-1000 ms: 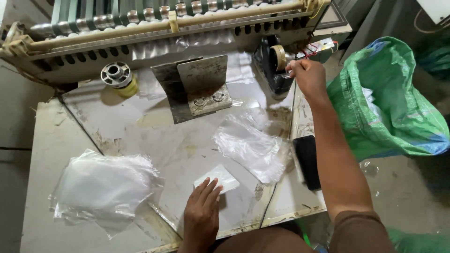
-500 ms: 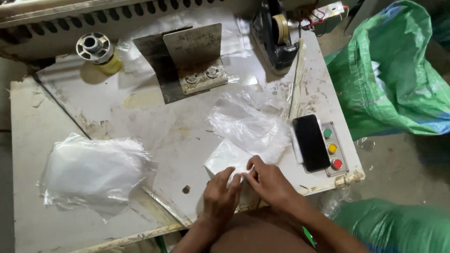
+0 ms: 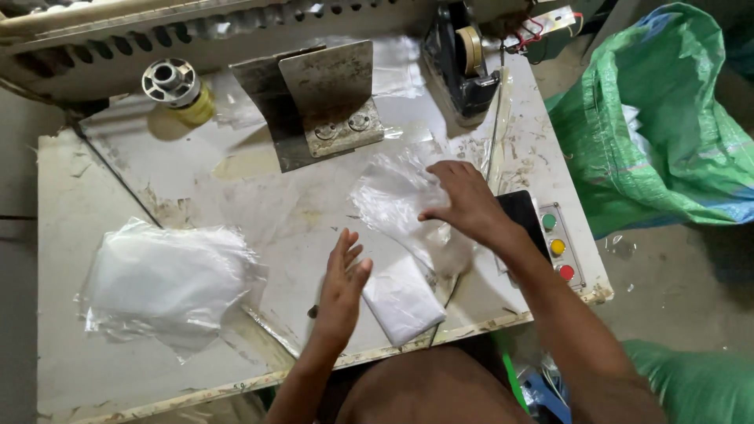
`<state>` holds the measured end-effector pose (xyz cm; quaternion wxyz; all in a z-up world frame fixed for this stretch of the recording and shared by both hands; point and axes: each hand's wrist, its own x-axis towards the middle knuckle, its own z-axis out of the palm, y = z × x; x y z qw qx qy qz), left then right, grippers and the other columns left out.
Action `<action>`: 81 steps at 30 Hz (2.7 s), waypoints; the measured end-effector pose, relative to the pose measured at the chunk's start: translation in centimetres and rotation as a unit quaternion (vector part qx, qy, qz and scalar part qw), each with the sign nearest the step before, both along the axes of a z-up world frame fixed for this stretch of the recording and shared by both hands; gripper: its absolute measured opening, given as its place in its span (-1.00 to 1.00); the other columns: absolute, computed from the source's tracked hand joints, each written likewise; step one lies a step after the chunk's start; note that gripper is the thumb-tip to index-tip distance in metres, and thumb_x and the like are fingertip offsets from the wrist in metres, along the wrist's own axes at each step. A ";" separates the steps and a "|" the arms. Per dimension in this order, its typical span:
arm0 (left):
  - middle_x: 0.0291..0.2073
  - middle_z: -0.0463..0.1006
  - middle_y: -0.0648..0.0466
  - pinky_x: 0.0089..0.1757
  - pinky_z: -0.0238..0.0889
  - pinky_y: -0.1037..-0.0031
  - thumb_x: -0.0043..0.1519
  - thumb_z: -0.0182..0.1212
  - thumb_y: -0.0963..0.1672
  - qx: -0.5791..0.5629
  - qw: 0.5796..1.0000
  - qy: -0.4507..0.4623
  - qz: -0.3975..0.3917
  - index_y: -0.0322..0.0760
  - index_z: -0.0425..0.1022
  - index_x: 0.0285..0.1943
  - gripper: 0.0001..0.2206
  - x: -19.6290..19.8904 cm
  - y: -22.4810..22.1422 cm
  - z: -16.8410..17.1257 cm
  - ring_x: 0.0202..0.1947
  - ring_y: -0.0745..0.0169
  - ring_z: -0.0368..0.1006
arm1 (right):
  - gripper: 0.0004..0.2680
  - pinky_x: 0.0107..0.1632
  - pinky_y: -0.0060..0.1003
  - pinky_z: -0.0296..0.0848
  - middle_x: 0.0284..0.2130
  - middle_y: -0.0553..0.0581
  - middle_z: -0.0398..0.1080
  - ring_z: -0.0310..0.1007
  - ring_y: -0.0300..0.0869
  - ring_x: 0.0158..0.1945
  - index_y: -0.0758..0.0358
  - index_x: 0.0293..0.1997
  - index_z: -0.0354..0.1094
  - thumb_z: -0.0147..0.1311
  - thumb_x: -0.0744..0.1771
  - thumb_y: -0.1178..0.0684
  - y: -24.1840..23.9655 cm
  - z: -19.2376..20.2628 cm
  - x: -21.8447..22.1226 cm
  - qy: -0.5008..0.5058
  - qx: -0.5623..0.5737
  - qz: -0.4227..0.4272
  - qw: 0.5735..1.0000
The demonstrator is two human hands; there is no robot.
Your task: Folding small plastic bags and placing them into a collection bag
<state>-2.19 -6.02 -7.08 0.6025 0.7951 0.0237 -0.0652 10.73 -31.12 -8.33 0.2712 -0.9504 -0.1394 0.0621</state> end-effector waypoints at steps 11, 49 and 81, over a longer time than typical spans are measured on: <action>0.36 -0.07 -0.02 0.42 -0.37 0.17 0.47 -0.05 0.03 -0.532 0.818 0.202 0.088 -0.26 -0.38 0.64 -0.30 2.8 -5.7 -6.5 0.47 0.00 -0.11 | -0.68 -0.14 -0.24 0.50 -0.38 0.12 0.58 0.57 -0.11 -0.29 0.31 -0.15 0.54 0.47 0.12 0.02 -1.3 2.3 2.1 0.331 0.144 -0.045 0.932; 0.51 0.24 0.28 0.39 -0.39 0.60 0.23 0.20 -0.03 -0.203 0.853 0.452 0.164 -0.21 0.36 0.50 -0.41 -17.3 4.7 -5.2 0.50 0.57 -0.03 | -0.55 0.47 0.03 -0.08 0.48 0.22 0.05 -0.07 0.11 0.53 0.22 0.51 -0.04 -0.12 0.42 -0.09 5.7 4.9 -12.9 0.170 0.176 0.309 0.919; 0.14 0.59 -0.06 0.12 0.32 0.30 0.25 0.30 -0.24 -0.572 0.781 -0.018 0.250 -0.12 0.46 0.23 -0.64 -6.2 1.4 -1.9 0.22 0.04 0.43 | -0.43 0.26 -0.12 0.46 0.29 0.34 0.38 0.34 0.06 0.40 0.45 0.22 0.31 0.35 0.12 0.01 11.8 1.9 -13.8 0.296 0.524 -0.074 0.795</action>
